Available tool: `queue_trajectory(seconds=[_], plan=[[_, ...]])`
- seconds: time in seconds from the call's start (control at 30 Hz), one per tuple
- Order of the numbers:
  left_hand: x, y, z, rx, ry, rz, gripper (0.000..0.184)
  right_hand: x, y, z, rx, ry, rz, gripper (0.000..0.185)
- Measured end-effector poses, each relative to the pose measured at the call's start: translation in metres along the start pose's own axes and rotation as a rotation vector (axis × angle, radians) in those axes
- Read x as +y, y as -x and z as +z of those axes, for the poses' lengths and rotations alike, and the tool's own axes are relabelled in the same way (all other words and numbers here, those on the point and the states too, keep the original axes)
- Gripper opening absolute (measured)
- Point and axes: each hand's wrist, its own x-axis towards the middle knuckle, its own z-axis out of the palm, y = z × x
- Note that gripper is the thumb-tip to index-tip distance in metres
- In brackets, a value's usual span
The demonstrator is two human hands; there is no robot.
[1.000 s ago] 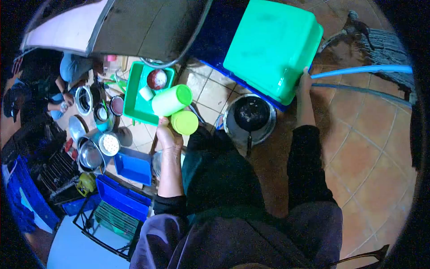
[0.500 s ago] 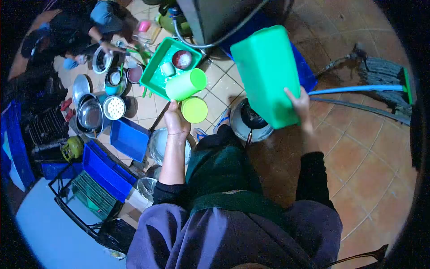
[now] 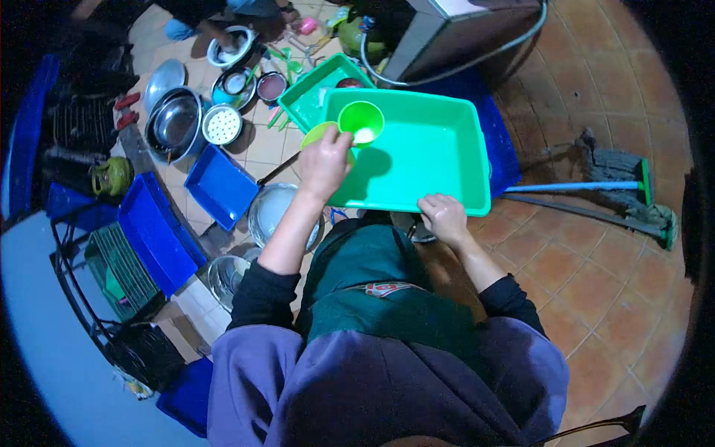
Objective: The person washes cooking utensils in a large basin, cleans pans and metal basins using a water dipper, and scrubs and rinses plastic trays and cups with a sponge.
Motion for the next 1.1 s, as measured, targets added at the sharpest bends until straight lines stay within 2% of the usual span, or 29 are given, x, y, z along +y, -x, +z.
queue_trajectory(seconds=[0.03,0.2,0.27,0.3,0.43,0.53,0.63,0.7,0.73,0.8,0.93,1.0,1.03,1.1], plan=[[-0.011,0.006,0.007,-0.076,-0.074,0.025,0.007,-0.013,-0.006,0.000,-0.003,0.001,-0.034,0.015],[-0.068,0.029,0.035,-0.191,-0.290,-0.031,0.008,-0.059,-0.035,0.002,-0.024,0.013,-0.206,0.016],[-0.100,0.044,0.042,-0.326,-0.389,-0.192,0.010,-0.073,-0.045,0.003,-0.037,0.010,-0.262,0.019],[-0.108,0.048,0.035,-0.300,-0.347,-0.266,0.015,-0.079,-0.051,0.003,-0.054,0.020,-0.298,0.020],[-0.126,0.073,0.009,-0.293,-0.377,-0.329,0.024,-0.091,-0.067,0.006,-0.113,0.029,-0.405,0.022],[-0.127,0.090,-0.015,-0.352,-0.399,-0.419,0.033,-0.098,-0.076,0.006,-0.131,0.010,-0.456,0.021],[-0.108,0.095,-0.050,-0.259,-0.425,-0.366,0.043,-0.098,-0.085,0.004,-0.148,0.035,-0.516,0.017],[-0.092,0.092,-0.068,-0.091,-0.389,-0.135,0.046,-0.097,-0.091,0.000,-0.150,0.047,-0.549,0.015],[-0.089,0.090,-0.067,-0.090,-0.389,-0.144,0.046,-0.096,-0.094,-0.001,-0.148,0.059,-0.581,0.013],[-0.087,0.080,-0.061,0.057,-0.417,0.170,0.047,-0.097,-0.098,-0.002,-0.161,0.068,-0.609,0.012],[-0.113,0.059,-0.016,0.066,-0.448,0.301,0.041,-0.099,-0.105,-0.007,-0.174,0.072,-0.678,0.011],[-0.136,0.062,0.016,-0.239,-0.503,0.357,0.036,-0.100,-0.105,-0.007,-0.170,0.076,-0.694,0.011],[-0.141,0.064,0.023,-0.235,-0.504,0.349,0.036,-0.099,-0.106,-0.008,-0.165,0.077,-0.702,0.011],[-0.146,0.072,0.032,-0.655,-0.565,0.303,0.026,-0.100,-0.107,-0.013,-0.169,0.084,-0.709,0.011]])
